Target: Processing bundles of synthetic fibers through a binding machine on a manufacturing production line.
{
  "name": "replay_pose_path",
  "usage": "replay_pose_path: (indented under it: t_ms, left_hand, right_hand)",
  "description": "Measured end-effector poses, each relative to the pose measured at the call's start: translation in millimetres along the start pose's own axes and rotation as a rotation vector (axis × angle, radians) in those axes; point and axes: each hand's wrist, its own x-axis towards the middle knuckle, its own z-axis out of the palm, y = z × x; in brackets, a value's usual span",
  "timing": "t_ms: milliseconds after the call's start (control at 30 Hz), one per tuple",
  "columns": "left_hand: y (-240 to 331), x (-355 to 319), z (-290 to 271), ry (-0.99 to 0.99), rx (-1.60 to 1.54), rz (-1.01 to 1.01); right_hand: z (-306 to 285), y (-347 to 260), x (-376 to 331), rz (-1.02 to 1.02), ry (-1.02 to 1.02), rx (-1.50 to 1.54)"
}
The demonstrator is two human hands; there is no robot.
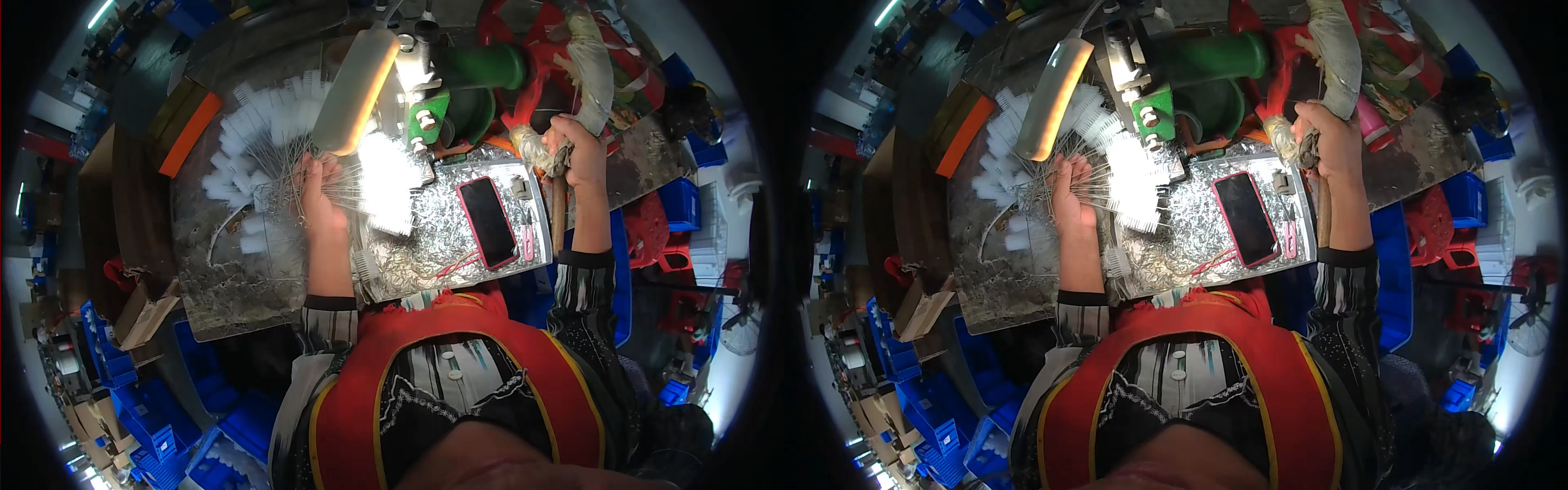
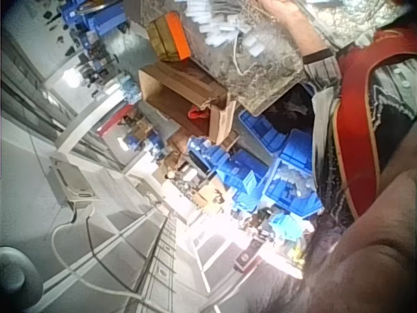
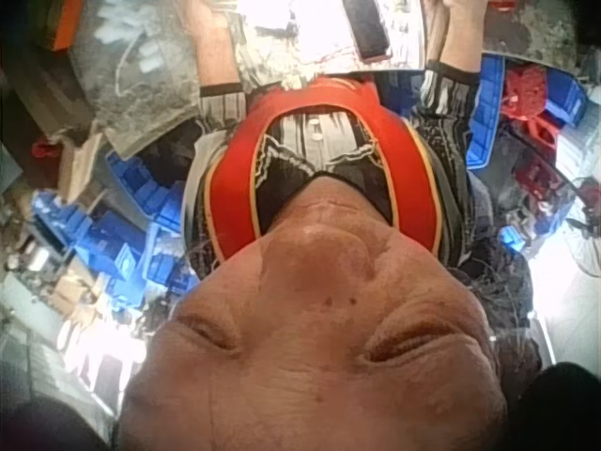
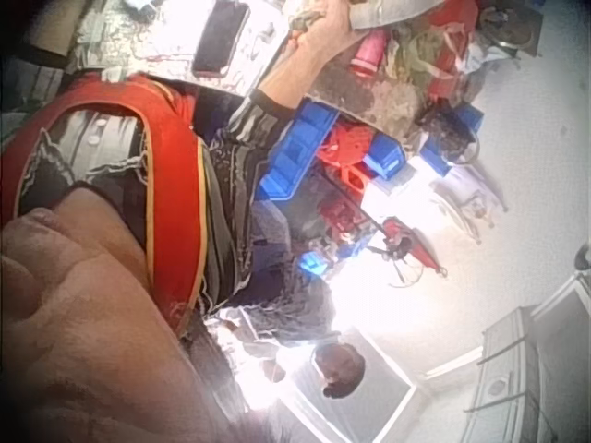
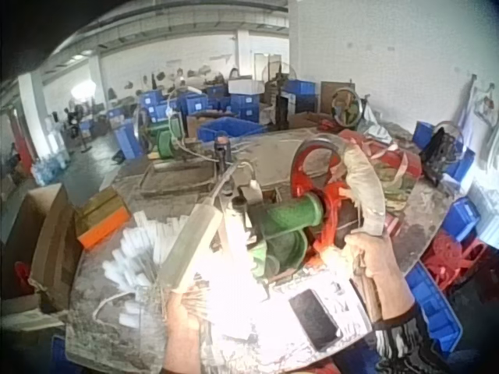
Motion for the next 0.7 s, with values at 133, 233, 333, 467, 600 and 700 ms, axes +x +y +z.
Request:
replay_pose_path:
  t_ms: [133,233,333,467,600,700]
  left_hand:
    - [0.5,1.7,1.2,0.024,0.019,0.014]
    - [-0.2,3.2,0.3,0.028,0.015,0.013]
    - [-0.4,3.5,3.8,0.049,0.022,0.018]
    - [2.3,5.6,5.3,0.061,0.044,0.009]
    - [17.0,4.9,3.5,0.014,-0.027,-0.219]
    - [20.5,-4.0,-8.7,-0.181,-0.006,-0.337]
  right_hand:
    - [-5.0,-9.4,4.5,0.051,-0.015,-0.032]
    - [-4.4,-22.0,9.6,0.036,-0.058,-0.024]
    - [2.3,-19.2,2.8,-0.092,-0.029,-0.004]
    - [9.3,53.5,0.6,-0.517,-0.019,0.062]
    - [1.0,64.5,6.5,-0.415,-0.078,0.049]
    - [-0.8,49.2,3.6,-0.302,-0.15,0.062]
